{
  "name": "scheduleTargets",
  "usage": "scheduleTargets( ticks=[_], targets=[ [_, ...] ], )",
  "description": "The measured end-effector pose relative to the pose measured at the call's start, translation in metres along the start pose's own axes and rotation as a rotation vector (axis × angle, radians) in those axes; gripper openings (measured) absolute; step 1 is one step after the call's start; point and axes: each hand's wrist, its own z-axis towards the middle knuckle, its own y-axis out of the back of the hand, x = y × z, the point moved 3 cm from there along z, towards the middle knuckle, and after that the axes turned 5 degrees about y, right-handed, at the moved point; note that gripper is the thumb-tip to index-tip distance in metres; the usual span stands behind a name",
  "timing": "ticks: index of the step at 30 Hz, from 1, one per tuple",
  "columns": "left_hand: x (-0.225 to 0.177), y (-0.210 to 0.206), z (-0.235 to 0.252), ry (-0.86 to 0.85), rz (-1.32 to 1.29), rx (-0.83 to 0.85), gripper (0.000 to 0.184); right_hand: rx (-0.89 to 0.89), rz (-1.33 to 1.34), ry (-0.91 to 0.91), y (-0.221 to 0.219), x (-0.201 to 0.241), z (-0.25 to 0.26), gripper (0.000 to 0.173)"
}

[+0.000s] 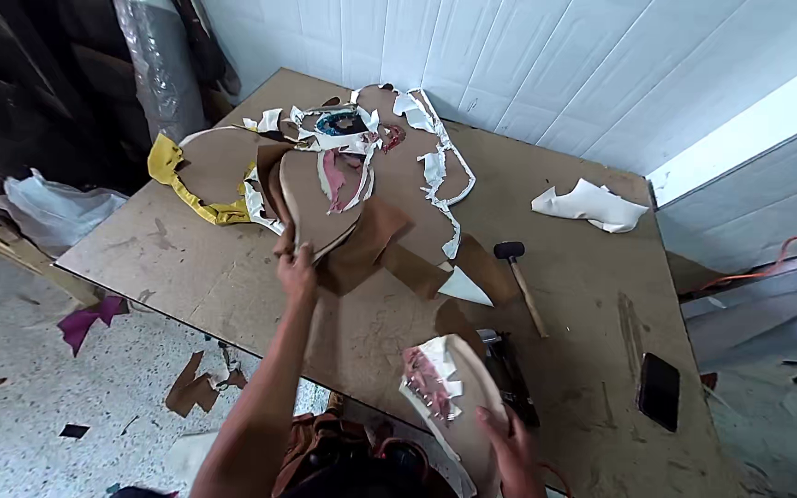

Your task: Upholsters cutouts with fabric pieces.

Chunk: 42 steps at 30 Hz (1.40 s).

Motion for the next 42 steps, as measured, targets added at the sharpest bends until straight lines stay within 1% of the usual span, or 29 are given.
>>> scheduleTargets(
  ticks=[2,3,5,7,8,10,13,14,16,18,21,23,24,25,26,27,28,29,30,31,32,33,34,35,36,37,39,41,42],
  targets=[
    [-0.023,0.059,-0.039,-0.032,0.090,0.092,0.051,-0.137,0.124,-0.055,0.030,-0.004,-0.006,0.075],
    [-0.035,0.089,-0.060,-0.044,0.132,0.119,0.047,-0.190,0.164,-0.071,0.045,-0.005,-0.007,0.078],
    [-0.059,0.142,-0.098,-0.088,0.164,0.120,0.037,-0.282,0.196,-0.053,0.071,-0.005,-0.006,0.075],
    [-0.082,0.185,-0.129,-0.141,0.166,0.073,0.023,-0.338,0.227,-0.014,0.092,-0.011,0.001,0.071],
    [-0.093,0.199,-0.142,-0.160,0.166,0.055,0.021,-0.362,0.247,0.015,0.099,-0.012,0.003,0.069],
    [-0.104,0.218,-0.155,-0.190,0.176,0.027,0.025,-0.409,0.309,0.095,0.109,-0.012,0.009,0.064],
    [-0.105,0.230,-0.153,-0.207,0.231,-0.024,0.025,-0.445,0.407,0.195,0.114,-0.007,0.009,0.056],
    [-0.103,0.229,-0.148,-0.194,0.252,-0.001,0.027,-0.450,0.426,0.213,0.114,-0.006,0.007,0.056],
    [-0.098,0.223,-0.130,-0.140,0.295,0.095,0.031,-0.469,0.452,0.239,0.112,-0.008,-0.002,0.056],
    [-0.084,0.211,-0.102,-0.080,0.368,0.176,0.035,-0.503,0.498,0.233,0.107,-0.005,-0.015,0.054],
    [-0.058,0.186,-0.046,0.007,0.498,0.212,0.040,-0.533,0.595,0.206,0.093,0.003,-0.037,0.050],
    [-0.039,0.174,-0.006,0.090,0.505,0.144,0.045,-0.518,0.666,0.204,0.081,0.004,-0.050,0.052],
    [-0.034,0.172,0.011,0.102,0.481,0.099,0.045,-0.492,0.698,0.207,0.074,0.004,-0.057,0.056],
    [-0.034,0.169,0.025,0.091,0.470,0.078,0.046,-0.463,0.727,0.216,0.065,0.005,-0.063,0.060],
    [-0.041,0.164,0.036,0.046,0.501,0.080,0.048,-0.436,0.748,0.229,0.053,0.009,-0.069,0.064],
    [-0.052,0.158,0.040,-0.038,0.569,0.100,0.050,-0.412,0.764,0.244,0.039,0.011,-0.076,0.066],
    [-0.065,0.148,0.034,-0.130,0.631,0.154,0.049,-0.390,0.770,0.257,0.023,0.012,-0.084,0.066],
    [-0.076,0.133,0.016,-0.203,0.652,0.244,0.047,-0.368,0.773,0.265,0.006,0.012,-0.093,0.065],
    [-0.084,0.112,-0.017,-0.231,0.611,0.391,0.045,-0.361,0.783,0.259,-0.010,0.011,-0.100,0.062],
    [-0.090,0.093,-0.060,-0.217,0.526,0.601,0.045,-0.347,0.794,0.243,-0.028,0.010,-0.107,0.062],
    [-0.093,0.078,-0.107,-0.168,0.434,0.851,0.052,-0.323,0.813,0.227,-0.048,0.010,-0.114,0.063],
    [-0.094,0.068,-0.154,-0.095,0.369,1.112,0.070,-0.300,0.837,0.210,-0.067,0.011,-0.119,0.063],
    [-0.095,0.062,-0.195,-0.050,0.354,1.336,0.087,-0.291,0.870,0.191,-0.086,0.014,-0.124,0.063],
    [-0.092,0.061,-0.224,-0.022,0.363,1.473,0.097,-0.290,0.906,0.178,-0.101,0.019,-0.129,0.063],
    [-0.085,0.063,-0.239,-0.022,0.367,1.547,0.105,-0.292,0.936,0.170,-0.113,0.024,-0.133,0.061],
    [-0.079,0.069,-0.242,-0.043,0.367,1.568,0.105,-0.284,0.936,0.166,-0.121,0.027,-0.135,0.060],
    [-0.071,0.086,-0.230,-0.116,0.420,1.532,0.096,-0.210,0.843,0.144,-0.131,0.025,-0.140,0.063],
    [-0.071,0.105,-0.215,-0.135,0.457,1.493,0.083,-0.056,0.590,0.081,-0.127,0.021,-0.148,0.066],
    [-0.073,0.115,-0.209,-0.135,0.455,1.476,0.076,0.067,0.387,0.070,-0.118,0.023,-0.152,0.060]
  ],
)
